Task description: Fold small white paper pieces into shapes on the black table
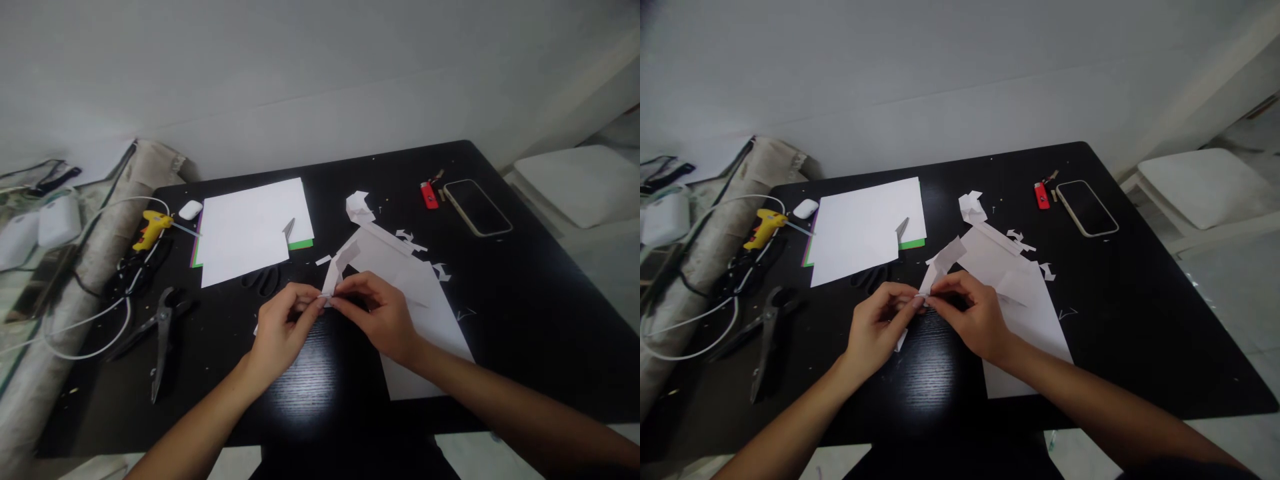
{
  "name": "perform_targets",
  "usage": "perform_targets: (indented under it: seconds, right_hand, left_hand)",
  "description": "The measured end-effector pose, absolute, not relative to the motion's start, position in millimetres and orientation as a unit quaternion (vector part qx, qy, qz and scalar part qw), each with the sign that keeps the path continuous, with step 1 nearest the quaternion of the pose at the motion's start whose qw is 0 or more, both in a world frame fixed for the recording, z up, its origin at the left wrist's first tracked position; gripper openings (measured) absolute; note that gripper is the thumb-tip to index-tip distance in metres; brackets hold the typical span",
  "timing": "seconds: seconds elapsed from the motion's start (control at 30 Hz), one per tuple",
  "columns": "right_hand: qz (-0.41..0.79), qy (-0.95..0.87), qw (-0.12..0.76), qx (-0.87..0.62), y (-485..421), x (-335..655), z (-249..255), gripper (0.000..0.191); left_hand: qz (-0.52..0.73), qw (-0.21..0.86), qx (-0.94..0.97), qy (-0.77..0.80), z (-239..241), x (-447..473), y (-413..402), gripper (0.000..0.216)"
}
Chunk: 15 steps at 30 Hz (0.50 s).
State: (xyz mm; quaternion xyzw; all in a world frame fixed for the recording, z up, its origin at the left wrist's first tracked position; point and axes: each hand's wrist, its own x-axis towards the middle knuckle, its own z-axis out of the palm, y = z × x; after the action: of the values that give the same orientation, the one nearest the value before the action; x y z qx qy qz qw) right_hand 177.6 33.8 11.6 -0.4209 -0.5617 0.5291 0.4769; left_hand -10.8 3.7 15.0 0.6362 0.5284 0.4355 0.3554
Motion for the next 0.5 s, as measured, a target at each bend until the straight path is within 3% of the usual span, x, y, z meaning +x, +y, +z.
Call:
perform_targets:
  seconds: [0.17,0.37,0.5]
  right_hand:
    - [0.550,-0.555,0.469,-0.412,35,177,8,0.023]
    - [0.491,-0.571,0.470,-0.460,37,177,2,0.034]
    - [0.588,-0.528,0.448,-0.419,35,176,3,0.037]
  left_hand:
    - [0.452,0.364,0.618,0.531,15,-10,3,0.007]
    - [0.500,0.433,0.521,0.539,24,-4,8,0.018]
    - [0.495,0.475,0.492,0.536,25,-4,10,0.023]
